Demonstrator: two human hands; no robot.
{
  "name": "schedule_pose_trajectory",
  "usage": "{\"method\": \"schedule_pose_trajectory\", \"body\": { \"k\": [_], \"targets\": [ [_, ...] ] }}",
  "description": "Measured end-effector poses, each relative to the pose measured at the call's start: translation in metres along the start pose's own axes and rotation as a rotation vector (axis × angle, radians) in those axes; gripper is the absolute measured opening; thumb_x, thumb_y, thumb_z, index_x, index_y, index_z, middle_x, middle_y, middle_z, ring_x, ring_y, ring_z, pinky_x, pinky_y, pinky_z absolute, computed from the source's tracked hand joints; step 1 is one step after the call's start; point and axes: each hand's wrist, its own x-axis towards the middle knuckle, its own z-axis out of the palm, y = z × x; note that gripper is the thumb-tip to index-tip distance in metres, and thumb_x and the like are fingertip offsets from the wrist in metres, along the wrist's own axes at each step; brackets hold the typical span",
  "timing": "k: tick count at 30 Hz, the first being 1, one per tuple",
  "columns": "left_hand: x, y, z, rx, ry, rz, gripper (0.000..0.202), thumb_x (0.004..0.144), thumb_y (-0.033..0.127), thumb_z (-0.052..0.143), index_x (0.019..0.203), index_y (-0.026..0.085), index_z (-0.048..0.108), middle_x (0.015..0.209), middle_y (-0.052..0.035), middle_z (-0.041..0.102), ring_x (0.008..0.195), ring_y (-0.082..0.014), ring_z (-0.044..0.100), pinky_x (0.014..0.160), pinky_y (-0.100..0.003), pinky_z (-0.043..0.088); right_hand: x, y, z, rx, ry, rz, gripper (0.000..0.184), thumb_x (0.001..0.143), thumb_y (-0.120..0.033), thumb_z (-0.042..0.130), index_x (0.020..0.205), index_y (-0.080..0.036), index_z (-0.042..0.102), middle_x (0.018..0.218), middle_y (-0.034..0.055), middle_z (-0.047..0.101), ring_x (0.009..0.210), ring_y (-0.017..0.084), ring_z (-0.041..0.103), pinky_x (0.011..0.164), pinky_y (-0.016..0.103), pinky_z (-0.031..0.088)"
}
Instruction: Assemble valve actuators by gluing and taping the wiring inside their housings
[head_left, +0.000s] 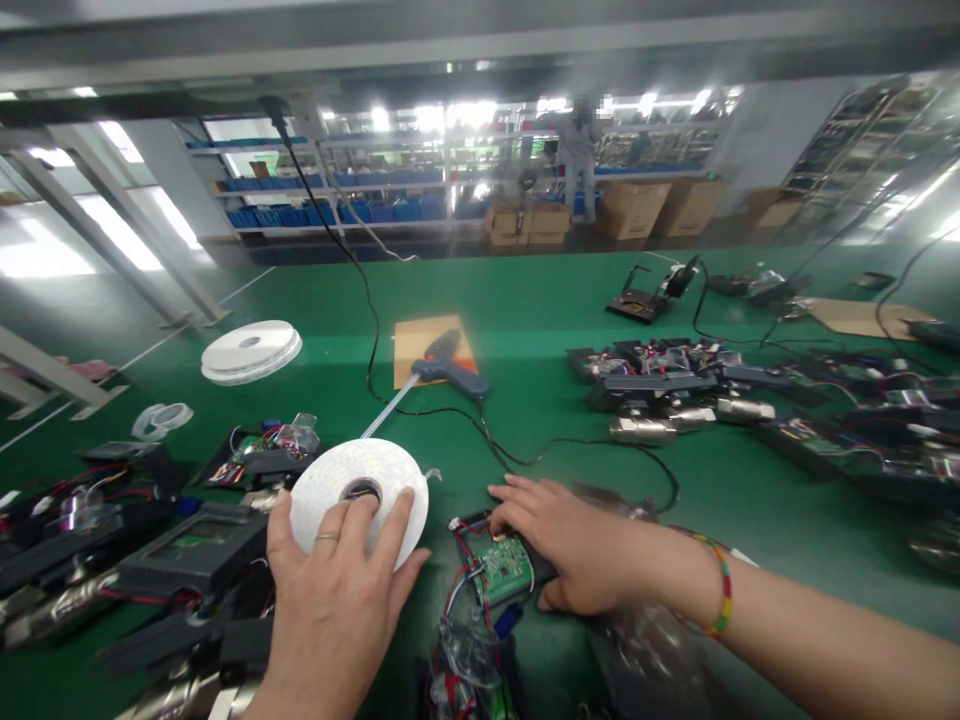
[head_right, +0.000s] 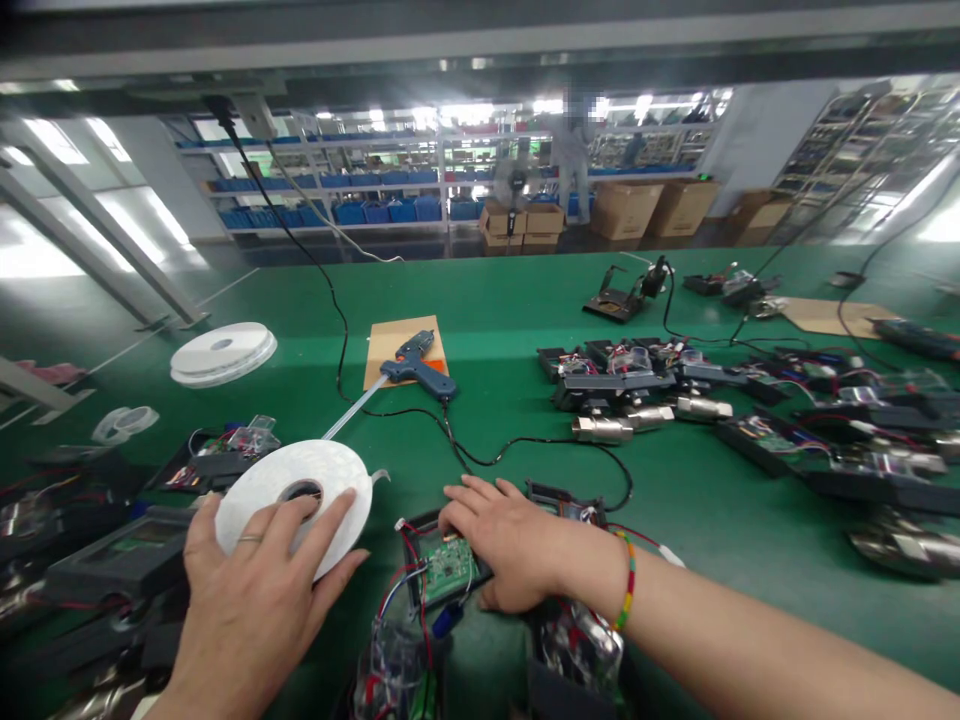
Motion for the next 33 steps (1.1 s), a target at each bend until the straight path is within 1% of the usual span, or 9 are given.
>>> {"method": "schedule_pose_trajectory", "body": {
  "k": [3, 6, 15, 18, 22, 24, 27, 30, 33],
  "targets": [
    [0.001, -0.002, 0.002, -0.011, 0.015, -0.008, 0.041, 0.092, 0.038, 0.061, 0.130, 0.024, 0.066, 0.107, -0.0138, 0.070, 0.096, -0.0333, 0.065, 0.109, -0.078, 0.020, 0.001, 0.002, -0.004, 0.011, 0.099, -0.060, 0.065, 0.064, -0.008, 0.079, 0.125, -0.011, 0.056, 0.129, 0.0177, 0.057, 0.119, 0.033, 0.053, 0.104, 0.048, 0.045],
    [0.003, -0.001, 0.001, -0.021, 0.028, -0.017, 0.041, 0.093, 0.039, 0.061, 0.130, 0.024, 0.066, 0.107, -0.0138, 0.070, 0.096, -0.0333, 0.065, 0.109, -0.078, 0.020, -0.005, 0.004, -0.017, -0.006, 0.167, -0.089, 0.057, 0.060, -0.009, 0.078, 0.113, -0.014, 0.058, 0.114, 0.0111, 0.059, 0.103, 0.028, 0.053, 0.092, 0.044, 0.049],
    [0.006, 0.024, 0.009, -0.096, -0.211, 0.016, 0.044, 0.080, 0.016, 0.071, 0.123, 0.024, 0.070, 0.117, -0.0151, 0.072, 0.114, -0.0360, 0.062, 0.113, -0.080, -0.001, -0.026, -0.023, -0.047, -0.229, 0.195, -0.191, 0.055, 0.061, -0.006, 0.065, 0.115, -0.014, 0.057, 0.121, 0.0137, 0.055, 0.110, 0.030, 0.048, 0.098, 0.045, 0.045],
    [0.008, 0.023, 0.008, -0.317, -0.184, -0.007, 0.036, 0.083, 0.017, 0.065, 0.118, 0.024, 0.071, 0.119, -0.0126, 0.070, 0.116, -0.0342, 0.061, 0.115, -0.078, 0.008, -0.028, -0.023, -0.044, -0.229, 0.201, -0.203, 0.060, 0.061, -0.004, 0.062, 0.119, -0.014, 0.056, 0.124, 0.0138, 0.054, 0.113, 0.030, 0.047, 0.102, 0.045, 0.044],
    [0.016, 0.025, 0.001, -0.730, -0.146, -0.005, 0.025, 0.092, 0.022, 0.059, 0.116, 0.025, 0.067, 0.111, -0.0071, 0.067, 0.109, -0.0296, 0.060, 0.104, -0.060, 0.041, -0.029, -0.016, -0.039, -0.189, 0.234, -0.234, 0.065, 0.059, -0.004, 0.060, 0.122, -0.014, 0.054, 0.127, 0.0126, 0.053, 0.117, 0.029, 0.045, 0.106, 0.045, 0.041],
    [0.022, 0.029, -0.002, -0.794, -0.213, -0.006, 0.014, 0.093, 0.021, 0.057, 0.101, 0.023, 0.067, 0.099, -0.0060, 0.068, 0.100, -0.0299, 0.060, 0.089, -0.052, 0.048, -0.029, -0.014, -0.037, -0.187, 0.252, -0.243, 0.066, 0.057, -0.003, 0.059, 0.122, -0.013, 0.053, 0.129, 0.0128, 0.053, 0.119, 0.029, 0.044, 0.108, 0.045, 0.039],
    [0.028, 0.032, -0.007, -0.675, -0.363, -0.044, 0.018, 0.091, 0.015, 0.050, 0.082, 0.020, 0.065, 0.088, -0.0084, 0.069, 0.092, -0.0326, 0.062, 0.083, -0.050, 0.046, -0.030, -0.015, -0.036, -0.219, 0.272, -0.231, 0.067, 0.055, -0.002, 0.058, 0.121, -0.013, 0.054, 0.132, 0.0142, 0.052, 0.120, 0.031, 0.044, 0.107, 0.048, 0.039],
    [0.032, 0.031, -0.011, -0.569, -0.586, -0.200, 0.022, 0.091, 0.014, 0.047, 0.091, 0.016, 0.069, 0.083, -0.0160, 0.072, 0.085, -0.0372, 0.067, 0.080, -0.052, 0.045, -0.032, -0.018, -0.036, -0.205, 0.276, -0.229, 0.068, 0.055, -0.001, 0.056, 0.122, -0.015, 0.054, 0.133, 0.0143, 0.053, 0.119, 0.032, 0.046, 0.103, 0.049, 0.042],
    [0.036, 0.027, -0.008, -0.632, -0.652, -0.381, 0.028, 0.093, 0.014, 0.044, 0.105, 0.013, 0.068, 0.078, -0.0163, 0.073, 0.078, -0.0348, 0.070, 0.074, -0.046, 0.046, -0.035, -0.021, -0.037, -0.100, 0.257, -0.252, 0.072, 0.055, 0.001, 0.054, 0.124, -0.017, 0.052, 0.133, 0.0129, 0.053, 0.117, 0.029, 0.050, 0.102, 0.046, 0.044]
  ]
}}
